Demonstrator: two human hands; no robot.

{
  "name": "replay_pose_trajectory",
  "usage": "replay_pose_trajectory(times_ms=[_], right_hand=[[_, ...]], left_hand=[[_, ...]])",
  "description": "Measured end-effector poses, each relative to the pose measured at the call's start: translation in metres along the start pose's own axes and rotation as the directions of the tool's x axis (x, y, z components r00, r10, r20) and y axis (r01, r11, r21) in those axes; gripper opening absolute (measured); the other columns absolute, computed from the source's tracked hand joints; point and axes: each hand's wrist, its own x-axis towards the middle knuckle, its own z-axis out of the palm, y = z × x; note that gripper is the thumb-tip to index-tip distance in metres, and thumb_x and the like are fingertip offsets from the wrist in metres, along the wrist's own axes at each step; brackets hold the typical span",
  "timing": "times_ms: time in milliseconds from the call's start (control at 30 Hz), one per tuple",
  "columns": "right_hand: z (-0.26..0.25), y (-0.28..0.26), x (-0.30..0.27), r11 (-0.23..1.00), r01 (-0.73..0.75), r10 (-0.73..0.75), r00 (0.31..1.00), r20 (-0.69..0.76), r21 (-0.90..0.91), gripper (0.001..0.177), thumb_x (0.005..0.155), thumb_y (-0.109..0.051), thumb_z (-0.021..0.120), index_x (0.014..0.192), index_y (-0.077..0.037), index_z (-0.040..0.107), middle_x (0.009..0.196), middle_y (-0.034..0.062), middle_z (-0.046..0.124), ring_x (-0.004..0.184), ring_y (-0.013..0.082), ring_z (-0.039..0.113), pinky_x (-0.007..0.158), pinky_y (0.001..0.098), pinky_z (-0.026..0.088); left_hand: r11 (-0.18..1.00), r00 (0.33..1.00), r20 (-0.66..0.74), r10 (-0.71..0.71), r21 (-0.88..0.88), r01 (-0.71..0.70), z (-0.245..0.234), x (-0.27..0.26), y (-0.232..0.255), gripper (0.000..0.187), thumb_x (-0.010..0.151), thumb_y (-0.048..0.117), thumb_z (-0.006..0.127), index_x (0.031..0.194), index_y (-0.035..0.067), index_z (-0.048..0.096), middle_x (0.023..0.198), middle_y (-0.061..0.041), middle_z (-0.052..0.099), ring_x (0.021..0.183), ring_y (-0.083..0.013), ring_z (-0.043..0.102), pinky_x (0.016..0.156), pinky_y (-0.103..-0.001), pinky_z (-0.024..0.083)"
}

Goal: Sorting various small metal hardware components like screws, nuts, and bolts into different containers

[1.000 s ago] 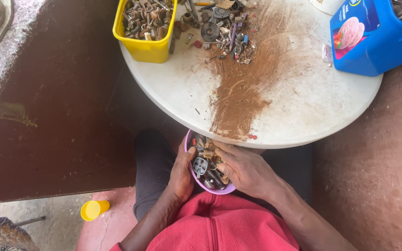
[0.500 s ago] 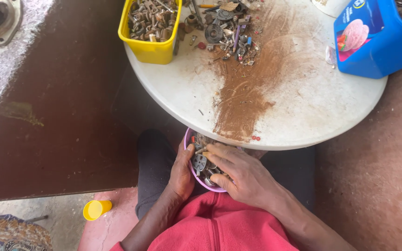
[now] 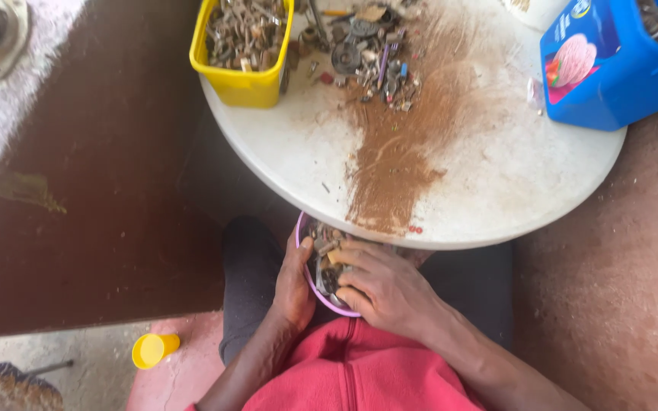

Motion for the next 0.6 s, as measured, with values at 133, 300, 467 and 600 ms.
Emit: replay_pose_trajectory(times_ms=[133,300,467,600], right_hand=[[-0.035,-0.009,0.006,1.0,-0.005,0.007,0.998,-0.068,0.018,0.011,0.1,-0.018,0.071,0.096,-0.009,0.078,0.125,0.0085,0.076,0.11,0.0278,0.072,0.104,0.0426,0.052],[-0.085,0.025,0.022,0.957,-0.168,0.245,0.905,-0.347,0.237,0.018,0.103,-0.025,0.067,0.103,-0.01,0.077,0.108,0.0065,0.08,0.102,0.0202,0.077,0.096,0.0334,0.059],[-0.108,0.112,0.056,0.92,-0.35,0.391,0.835,-0.387,0.174,0.028,0.1,-0.028,0.065,0.117,-0.011,0.078,0.116,0.0049,0.075,0.109,0.0196,0.071,0.094,0.034,0.054],[-0.117,0.152,0.112,0.953,-0.302,0.286,0.907,-0.309,-0.006,0.035,0.099,-0.036,0.067,0.125,-0.012,0.075,0.13,0.0094,0.069,0.121,0.0276,0.067,0.098,0.0467,0.054]], left_hand=[[1.0,0.999,0.032,0.003,0.004,-0.003,0.018,-0.006,0.015,0.075,0.087,0.028,0.068,0.156,0.005,0.05,0.137,-0.023,0.069,0.119,-0.0328,0.068,0.108,-0.047,0.055],[0.995,0.998,-0.055,-0.022,0.101,0.027,0.026,-0.008,0.018,0.078,0.085,0.028,0.06,0.159,0.006,0.048,0.146,-0.023,0.067,0.131,-0.0336,0.065,0.114,-0.049,0.052],[0.997,1.0,-0.026,0.001,0.074,0.001,0.032,-0.008,0.016,0.081,0.083,0.029,0.062,0.159,0.005,0.048,0.151,-0.024,0.065,0.135,-0.0349,0.063,0.116,-0.05,0.049],[0.996,0.994,-0.078,-0.081,-0.052,0.078,0.033,-0.004,0.015,0.083,0.08,0.026,0.062,0.159,0.004,0.046,0.147,-0.031,0.065,0.131,-0.0439,0.063,0.112,-0.058,0.049]])
